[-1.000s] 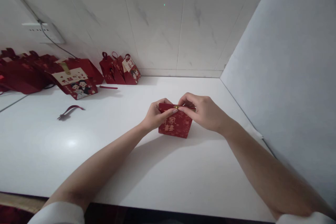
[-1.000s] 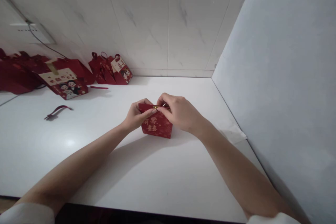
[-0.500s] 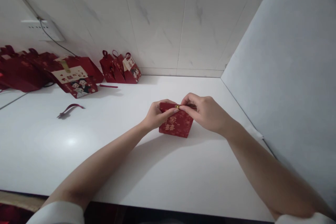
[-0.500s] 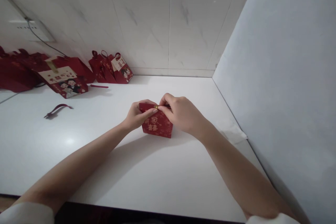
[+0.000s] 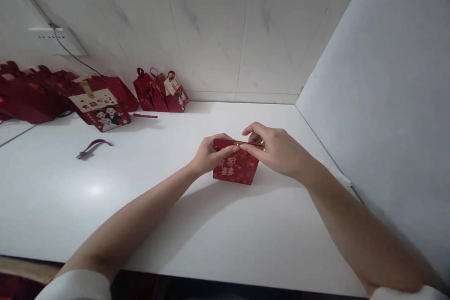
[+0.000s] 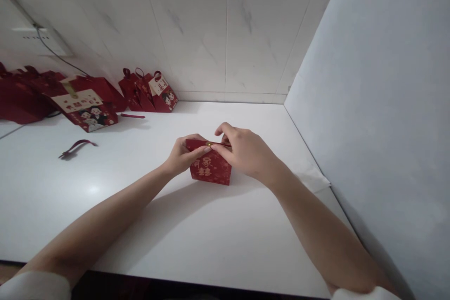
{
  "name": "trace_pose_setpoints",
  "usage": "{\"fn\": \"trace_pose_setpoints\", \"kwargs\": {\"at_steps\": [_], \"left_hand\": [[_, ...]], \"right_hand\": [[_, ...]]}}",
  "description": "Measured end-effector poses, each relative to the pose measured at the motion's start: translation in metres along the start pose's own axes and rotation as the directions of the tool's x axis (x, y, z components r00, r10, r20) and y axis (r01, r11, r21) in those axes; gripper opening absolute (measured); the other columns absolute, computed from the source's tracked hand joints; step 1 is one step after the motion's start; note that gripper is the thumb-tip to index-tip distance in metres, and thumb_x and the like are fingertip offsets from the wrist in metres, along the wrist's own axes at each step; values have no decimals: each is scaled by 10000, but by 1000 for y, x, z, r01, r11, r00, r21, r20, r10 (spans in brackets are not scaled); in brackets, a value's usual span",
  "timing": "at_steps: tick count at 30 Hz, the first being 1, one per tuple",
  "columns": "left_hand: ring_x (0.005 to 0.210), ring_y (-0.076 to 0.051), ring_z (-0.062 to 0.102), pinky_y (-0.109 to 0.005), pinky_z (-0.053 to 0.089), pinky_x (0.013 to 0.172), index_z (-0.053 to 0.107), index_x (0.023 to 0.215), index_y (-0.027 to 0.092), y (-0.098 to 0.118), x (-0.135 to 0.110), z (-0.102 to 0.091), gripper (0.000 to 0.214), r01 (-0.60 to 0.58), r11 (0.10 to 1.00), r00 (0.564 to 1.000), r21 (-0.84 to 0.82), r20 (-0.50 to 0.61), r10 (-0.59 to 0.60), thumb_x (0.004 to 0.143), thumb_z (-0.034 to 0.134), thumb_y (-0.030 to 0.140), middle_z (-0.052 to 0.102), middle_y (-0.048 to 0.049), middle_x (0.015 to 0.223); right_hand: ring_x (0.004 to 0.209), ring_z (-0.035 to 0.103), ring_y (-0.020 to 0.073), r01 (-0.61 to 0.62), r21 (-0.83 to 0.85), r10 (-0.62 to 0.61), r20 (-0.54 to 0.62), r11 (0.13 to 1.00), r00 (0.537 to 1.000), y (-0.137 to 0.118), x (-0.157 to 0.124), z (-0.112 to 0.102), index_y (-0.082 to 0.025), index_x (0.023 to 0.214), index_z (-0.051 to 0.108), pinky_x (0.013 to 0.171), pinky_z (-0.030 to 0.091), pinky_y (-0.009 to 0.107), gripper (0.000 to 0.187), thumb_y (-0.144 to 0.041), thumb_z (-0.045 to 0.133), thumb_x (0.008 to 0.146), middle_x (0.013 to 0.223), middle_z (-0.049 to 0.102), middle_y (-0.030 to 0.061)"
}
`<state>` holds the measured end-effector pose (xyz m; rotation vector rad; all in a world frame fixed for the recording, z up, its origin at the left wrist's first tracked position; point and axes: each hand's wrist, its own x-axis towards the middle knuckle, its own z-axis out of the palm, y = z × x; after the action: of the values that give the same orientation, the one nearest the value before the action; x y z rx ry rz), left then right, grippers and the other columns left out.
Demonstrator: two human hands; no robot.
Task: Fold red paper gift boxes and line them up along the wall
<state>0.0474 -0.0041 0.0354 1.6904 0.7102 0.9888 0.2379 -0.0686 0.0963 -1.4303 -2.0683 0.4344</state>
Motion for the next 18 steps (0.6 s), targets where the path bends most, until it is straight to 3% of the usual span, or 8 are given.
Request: {"fn": "trace_pose_setpoints", "kwargs": {"at_steps": [4,12,18], "left_hand": [[619,-120,572,-212,450,551,651,771,134,-1,-1,0,241,23,1000,1000,-4,-1,-23,734,711,365,619,-26,682],[586,-104,564,-203,437,535,647,771,129,0,-2,-2,235,59,997,998,-42,24,-58,737,714,352,625,-19,656],[566,-107,563,-206,433,514,650,750,127,4,0,-2,258,70,997,996,-14,56,-69,724,722,373,629,-21,638]], "right_hand": [[671,577,163,-20,-64,22,28,998,999,4,0,-5,-226,771,603,552,391,276,214,-402,523,863,765,650,20],[673,590,151,-46,-62,55,145,997,988,7,-3,-27,-239,765,629,567,415,279,191,-375,531,855,801,663,3],[559,557,136,-18,-94,37,210,995,977,13,-5,-32,-241,749,638,499,386,273,213,-375,519,864,706,655,-6]]}}
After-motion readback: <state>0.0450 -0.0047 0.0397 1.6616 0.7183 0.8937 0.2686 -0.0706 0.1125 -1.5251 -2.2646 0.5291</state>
